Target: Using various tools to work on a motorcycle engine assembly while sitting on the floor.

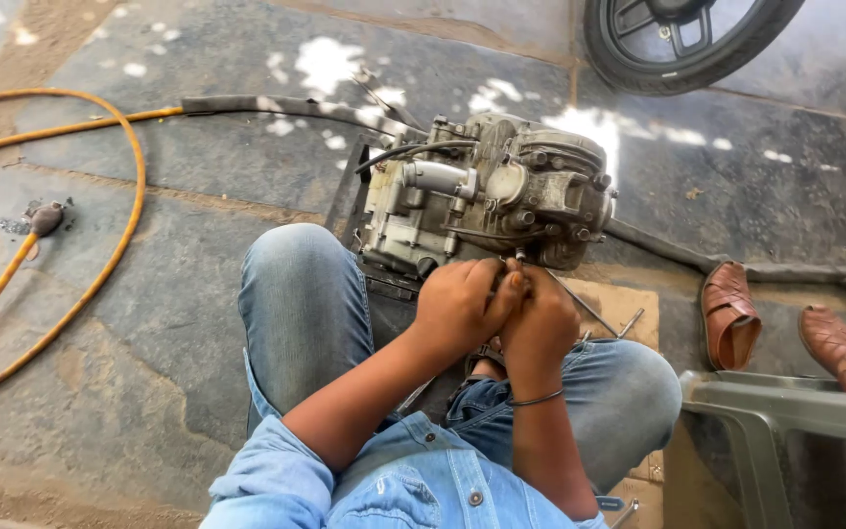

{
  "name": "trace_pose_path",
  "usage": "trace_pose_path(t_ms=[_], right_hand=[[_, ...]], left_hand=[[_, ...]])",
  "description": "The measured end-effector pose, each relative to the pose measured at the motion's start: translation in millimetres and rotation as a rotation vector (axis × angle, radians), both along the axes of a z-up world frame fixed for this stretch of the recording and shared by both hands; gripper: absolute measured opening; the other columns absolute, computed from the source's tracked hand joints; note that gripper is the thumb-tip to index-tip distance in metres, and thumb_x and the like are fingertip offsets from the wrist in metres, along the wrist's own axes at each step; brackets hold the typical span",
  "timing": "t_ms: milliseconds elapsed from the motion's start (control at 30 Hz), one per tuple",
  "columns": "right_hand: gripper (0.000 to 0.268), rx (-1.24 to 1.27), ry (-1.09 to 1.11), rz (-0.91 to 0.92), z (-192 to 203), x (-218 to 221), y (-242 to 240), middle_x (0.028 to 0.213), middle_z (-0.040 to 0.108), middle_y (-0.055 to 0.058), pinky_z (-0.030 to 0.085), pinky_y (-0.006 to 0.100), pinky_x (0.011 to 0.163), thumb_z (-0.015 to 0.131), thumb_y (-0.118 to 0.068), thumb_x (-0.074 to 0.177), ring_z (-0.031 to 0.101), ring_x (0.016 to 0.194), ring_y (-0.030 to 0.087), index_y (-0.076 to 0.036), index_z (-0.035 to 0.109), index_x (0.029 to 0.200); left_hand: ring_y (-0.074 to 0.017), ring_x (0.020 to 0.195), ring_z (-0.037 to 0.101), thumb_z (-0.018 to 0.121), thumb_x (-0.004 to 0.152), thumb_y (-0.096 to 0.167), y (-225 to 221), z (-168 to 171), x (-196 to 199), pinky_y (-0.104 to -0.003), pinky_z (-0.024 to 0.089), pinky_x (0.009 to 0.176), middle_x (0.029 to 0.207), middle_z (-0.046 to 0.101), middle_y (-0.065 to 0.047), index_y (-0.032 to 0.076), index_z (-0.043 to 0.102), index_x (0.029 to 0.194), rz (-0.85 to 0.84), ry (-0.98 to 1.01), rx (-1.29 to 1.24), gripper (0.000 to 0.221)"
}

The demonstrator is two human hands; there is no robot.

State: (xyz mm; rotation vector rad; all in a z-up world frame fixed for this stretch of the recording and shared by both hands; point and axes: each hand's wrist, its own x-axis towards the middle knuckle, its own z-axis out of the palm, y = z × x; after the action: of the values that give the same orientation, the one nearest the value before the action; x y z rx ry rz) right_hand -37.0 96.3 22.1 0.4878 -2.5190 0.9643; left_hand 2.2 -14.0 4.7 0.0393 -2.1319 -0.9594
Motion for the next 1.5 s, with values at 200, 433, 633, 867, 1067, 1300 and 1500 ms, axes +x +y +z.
trace_pose_path(t_ms=[200, 433, 633, 867, 1067, 1300, 1500], right_hand=[[0.039, 0.163, -0.06, -0.024, -36.6, -30.7, -5.4, 0.079, 0.07, 0.022, 0.051, 0.052, 0.064, 0.062, -0.037, 0.102, 0.066, 0.072, 0.043, -0.003, 0.069, 0.083], [0.039, 0.02, -0.064, 0.02, -24.5, -21.0, -15.1, 0.075, 0.071, 0.019, 0.052, 0.051, 0.064, 0.059, -0.034, 0.102, 0.068, 0.07, 0.041, -0.003, 0.066, 0.079], [0.035, -0.021, 0.031, -0.011, -44.1, -24.2, -12.4, 0.077, 0.067, 0.022, 0.05, 0.052, 0.063, 0.058, -0.028, 0.107, 0.065, 0.071, 0.044, -0.002, 0.065, 0.085], [0.025, -0.056, 0.108, -0.017, -50.2, -20.9, -14.8, 0.087, 0.068, 0.023, 0.051, 0.05, 0.064, 0.061, -0.024, 0.106, 0.066, 0.077, 0.042, 0.0, 0.064, 0.098], [0.027, 0.038, 0.117, -0.068, -21.2, -6.3, -16.3, 0.09, 0.07, 0.022, 0.052, 0.048, 0.062, 0.065, -0.028, 0.103, 0.068, 0.077, 0.041, -0.001, 0.067, 0.107], [0.021, 0.032, 0.184, -0.096, -25.9, -11.5, -15.5, 0.084, 0.069, 0.017, 0.05, 0.048, 0.06, 0.068, -0.024, 0.103, 0.067, 0.071, 0.038, -0.004, 0.069, 0.097], [0.013, 0.01, 0.295, -0.01, -40.7, -17.7, -12.3, 0.088, 0.068, 0.018, 0.052, 0.046, 0.065, 0.07, -0.014, 0.101, 0.067, 0.075, 0.037, -0.002, 0.067, 0.104]], left_hand=[[-0.0285, 0.078, 0.068, 0.072, 0.095, 0.017, -21.6, 7.0, 5.6, -0.041, 0.053, 0.071, 0.089, 0.07, -0.01, 0.004, 0.066, 0.099, -0.011, 0.217, -0.14, 0.015], [-0.0287, 0.08, 0.069, 0.073, 0.094, 0.015, -24.3, 11.0, 9.7, -0.041, 0.054, 0.074, 0.089, 0.071, -0.009, 0.005, 0.067, 0.099, 0.026, 0.225, -0.083, 0.012], [-0.0272, 0.081, 0.07, 0.071, 0.096, 0.017, -22.3, 9.2, 10.2, -0.039, 0.054, 0.074, 0.091, 0.072, -0.008, 0.006, 0.067, 0.101, 0.001, 0.22, -0.062, 0.013], [-0.025, 0.081, 0.068, 0.072, 0.097, 0.029, -4.7, 6.0, 27.1, -0.038, 0.053, 0.075, 0.09, 0.07, -0.006, 0.009, 0.068, 0.103, -0.179, 0.206, 0.006, 0.021], [-0.0253, 0.082, 0.067, 0.068, 0.1, 0.038, -3.3, 5.7, 35.6, -0.038, 0.052, 0.078, 0.091, 0.069, -0.005, 0.01, 0.069, 0.106, -0.316, 0.234, 0.0, 0.029], [-0.0251, 0.085, 0.067, 0.052, 0.106, 0.054, -17.1, 3.8, 40.1, -0.038, 0.052, 0.08, 0.094, 0.068, -0.004, 0.009, 0.068, 0.114, -0.36, 0.26, -0.009, 0.049], [-0.026, 0.086, 0.068, 0.052, 0.106, 0.055, -19.9, 1.8, 42.2, -0.039, 0.052, 0.081, 0.096, 0.068, -0.006, 0.009, 0.068, 0.114, -0.339, 0.29, -0.052, 0.05]])
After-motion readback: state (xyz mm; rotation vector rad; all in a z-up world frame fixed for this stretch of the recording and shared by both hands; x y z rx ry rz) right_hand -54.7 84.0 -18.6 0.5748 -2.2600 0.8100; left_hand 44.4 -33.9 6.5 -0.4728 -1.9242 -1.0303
